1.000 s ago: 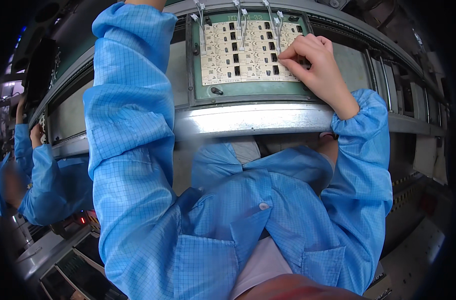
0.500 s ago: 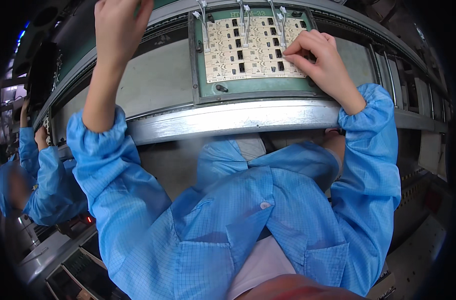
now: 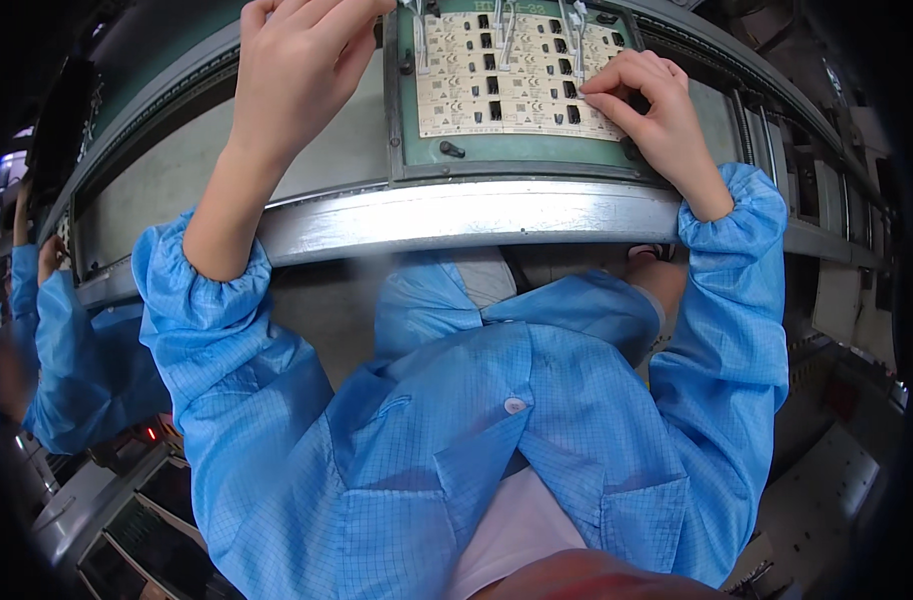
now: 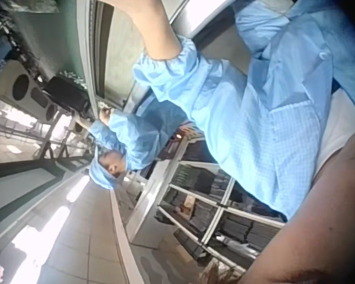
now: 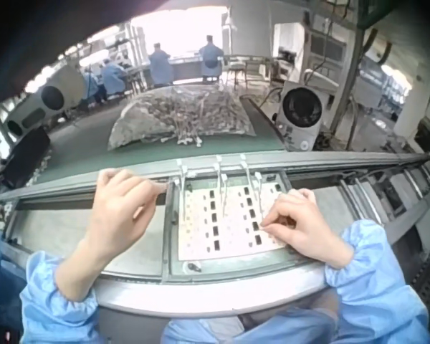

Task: The person is inserting small electronic components into a panel on a factory assembly line.

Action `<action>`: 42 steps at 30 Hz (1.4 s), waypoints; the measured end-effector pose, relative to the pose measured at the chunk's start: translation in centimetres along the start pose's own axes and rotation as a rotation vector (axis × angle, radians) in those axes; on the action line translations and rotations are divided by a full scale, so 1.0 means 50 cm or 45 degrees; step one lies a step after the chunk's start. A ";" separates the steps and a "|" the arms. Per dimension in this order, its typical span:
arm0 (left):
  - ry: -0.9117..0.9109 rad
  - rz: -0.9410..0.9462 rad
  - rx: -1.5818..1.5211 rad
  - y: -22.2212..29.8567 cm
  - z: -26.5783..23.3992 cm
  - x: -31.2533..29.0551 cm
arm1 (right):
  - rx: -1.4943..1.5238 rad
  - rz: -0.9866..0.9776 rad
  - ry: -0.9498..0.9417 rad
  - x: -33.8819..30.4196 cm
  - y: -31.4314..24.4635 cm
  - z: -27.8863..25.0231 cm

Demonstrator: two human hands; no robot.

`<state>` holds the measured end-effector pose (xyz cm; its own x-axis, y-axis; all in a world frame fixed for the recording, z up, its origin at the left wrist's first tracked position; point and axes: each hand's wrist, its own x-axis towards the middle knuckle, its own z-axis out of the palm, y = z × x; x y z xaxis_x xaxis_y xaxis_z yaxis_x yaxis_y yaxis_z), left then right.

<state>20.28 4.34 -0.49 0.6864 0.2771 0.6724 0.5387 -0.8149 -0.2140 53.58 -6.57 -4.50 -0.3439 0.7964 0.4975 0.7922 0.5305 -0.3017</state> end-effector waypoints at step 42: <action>0.276 -0.143 0.208 0.016 -0.069 -0.019 | -0.203 -0.123 -0.167 0.145 -0.013 -0.041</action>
<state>18.37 1.70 1.13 0.5072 0.2317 0.8301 0.6890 -0.6877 -0.2290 51.60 -1.76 0.98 -0.4763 0.7806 0.4047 0.8186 0.5617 -0.1201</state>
